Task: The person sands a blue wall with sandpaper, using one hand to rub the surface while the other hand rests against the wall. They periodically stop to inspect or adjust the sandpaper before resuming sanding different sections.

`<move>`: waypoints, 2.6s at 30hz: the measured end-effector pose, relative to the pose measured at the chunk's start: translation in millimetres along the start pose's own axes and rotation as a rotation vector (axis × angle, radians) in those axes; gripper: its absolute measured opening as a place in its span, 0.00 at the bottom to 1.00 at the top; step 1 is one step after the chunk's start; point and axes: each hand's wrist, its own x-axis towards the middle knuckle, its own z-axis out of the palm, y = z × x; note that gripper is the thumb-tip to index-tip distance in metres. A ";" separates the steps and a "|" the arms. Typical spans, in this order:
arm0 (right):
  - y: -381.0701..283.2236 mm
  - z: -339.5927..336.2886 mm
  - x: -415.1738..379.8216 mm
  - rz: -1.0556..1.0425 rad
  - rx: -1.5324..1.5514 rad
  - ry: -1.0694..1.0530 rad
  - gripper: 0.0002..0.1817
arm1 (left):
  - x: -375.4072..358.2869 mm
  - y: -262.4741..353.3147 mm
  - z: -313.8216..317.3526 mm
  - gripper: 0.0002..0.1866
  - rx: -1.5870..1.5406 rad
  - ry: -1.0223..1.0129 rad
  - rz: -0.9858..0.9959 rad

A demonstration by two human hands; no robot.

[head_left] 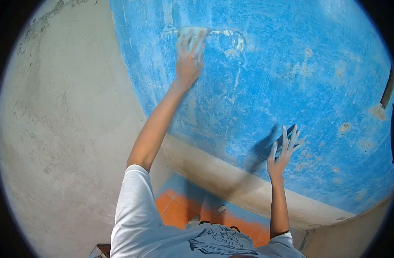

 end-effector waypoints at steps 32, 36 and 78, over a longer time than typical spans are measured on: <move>-72.1 108.4 -27.4 0.168 -0.038 -0.061 0.34 | -116.4 -53.7 -10.2 0.22 -0.211 -0.183 0.234; -69.3 126.3 -39.7 0.172 -0.107 -0.108 0.36 | -186.2 -63.6 -3.3 0.31 -0.399 -0.052 -0.436; -36.4 106.5 -124.6 0.379 -0.062 -0.195 0.37 | -314.2 91.6 -64.3 0.42 -0.509 -0.666 -0.204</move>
